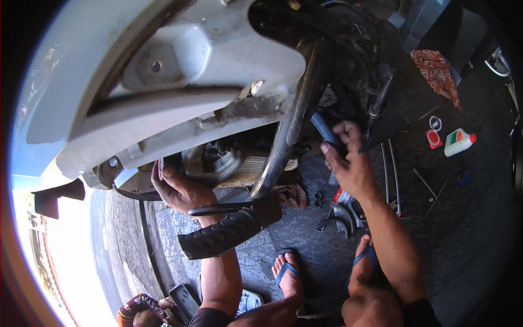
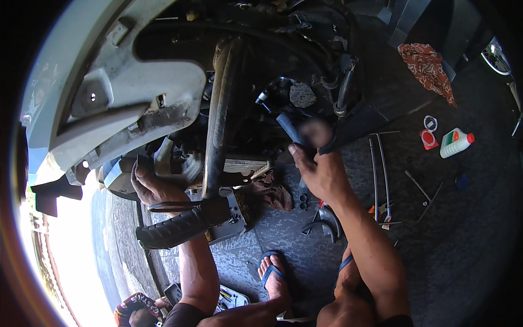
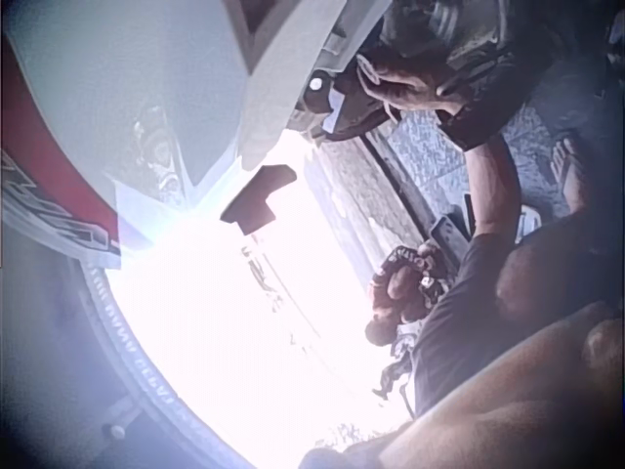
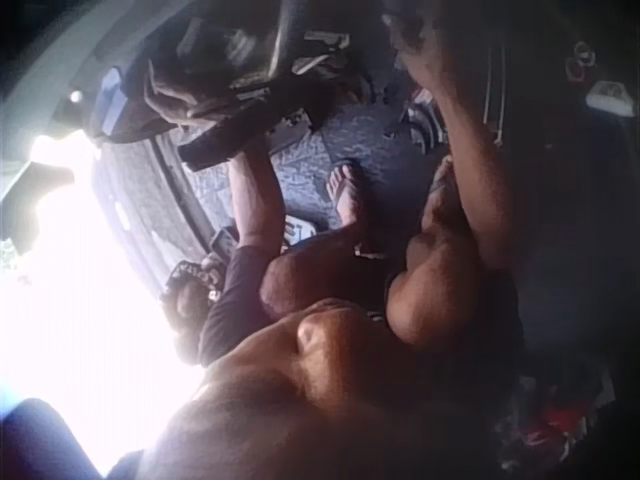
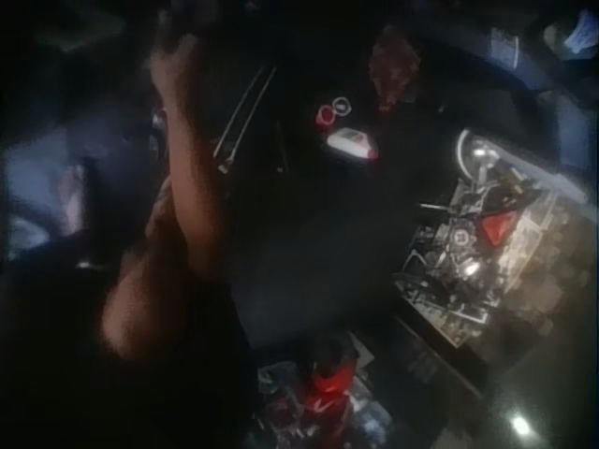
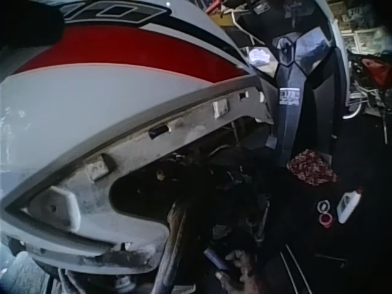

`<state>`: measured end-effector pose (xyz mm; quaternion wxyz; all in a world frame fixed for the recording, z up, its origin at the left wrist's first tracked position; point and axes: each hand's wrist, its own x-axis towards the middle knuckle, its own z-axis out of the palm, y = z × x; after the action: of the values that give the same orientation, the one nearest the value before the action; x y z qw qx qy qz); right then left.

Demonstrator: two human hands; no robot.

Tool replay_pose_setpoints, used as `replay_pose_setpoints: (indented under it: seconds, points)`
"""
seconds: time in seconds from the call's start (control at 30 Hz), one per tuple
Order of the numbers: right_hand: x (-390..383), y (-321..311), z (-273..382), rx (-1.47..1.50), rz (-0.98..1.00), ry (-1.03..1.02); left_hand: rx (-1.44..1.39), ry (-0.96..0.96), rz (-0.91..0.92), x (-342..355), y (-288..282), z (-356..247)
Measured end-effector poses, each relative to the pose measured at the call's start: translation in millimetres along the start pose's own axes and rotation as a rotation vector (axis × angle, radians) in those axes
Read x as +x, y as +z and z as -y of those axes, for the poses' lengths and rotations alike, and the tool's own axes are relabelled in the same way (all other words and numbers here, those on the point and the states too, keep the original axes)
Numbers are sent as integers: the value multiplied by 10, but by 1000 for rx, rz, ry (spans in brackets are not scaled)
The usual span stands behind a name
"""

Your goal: The person cleans and reinstalls a radiator onto a motorcycle, connecting rubber hoses and securing them with clamps using pliers and a socket wrench.

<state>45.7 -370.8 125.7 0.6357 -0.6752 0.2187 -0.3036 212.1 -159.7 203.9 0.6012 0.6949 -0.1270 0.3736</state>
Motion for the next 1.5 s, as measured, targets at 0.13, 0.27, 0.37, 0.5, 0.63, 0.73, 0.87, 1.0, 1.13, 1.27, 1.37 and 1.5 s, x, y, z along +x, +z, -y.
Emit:
replay_pose_setpoints:
  seconds: [0.13,0.27,0.37,0.5,0.63,0.73,0.87,1.0,1.13,1.27,1.37,1.5]
  points:
    - [82,23,11,-52,23,-24,-27,-76,-6,0,-10,-11]
    - [103,38,-13,-77,53,-7,-15,-106,-14,-62,-48,-70]
    - [138,47,12,-41,62,17,-76,-108,62,-170,-242,-142]
    - [163,162,-3,-61,-4,-138,545,646,85,-294,-609,218]
    - [152,176,72,-191,-112,-190,377,115,306,-842,-1147,661]
    - [186,269,101,-395,-190,-387,359,-145,390,-1105,-1327,762]
    - [179,268,127,-424,-244,-398,382,-440,525,-1776,-1178,850]
    - [219,268,119,-369,-225,-375,281,-641,521,-2173,-1129,929]
    - [231,274,99,-278,-170,-290,454,-709,648,-2266,-1215,1003]
    - [205,292,145,-234,-171,-254,535,-588,833,-2182,-1137,1076]
    - [197,309,166,-223,-152,-221,684,-416,1175,-1882,-1128,1132]
    - [235,210,121,-277,-199,-290,235,-308,1204,-1066,-762,247]
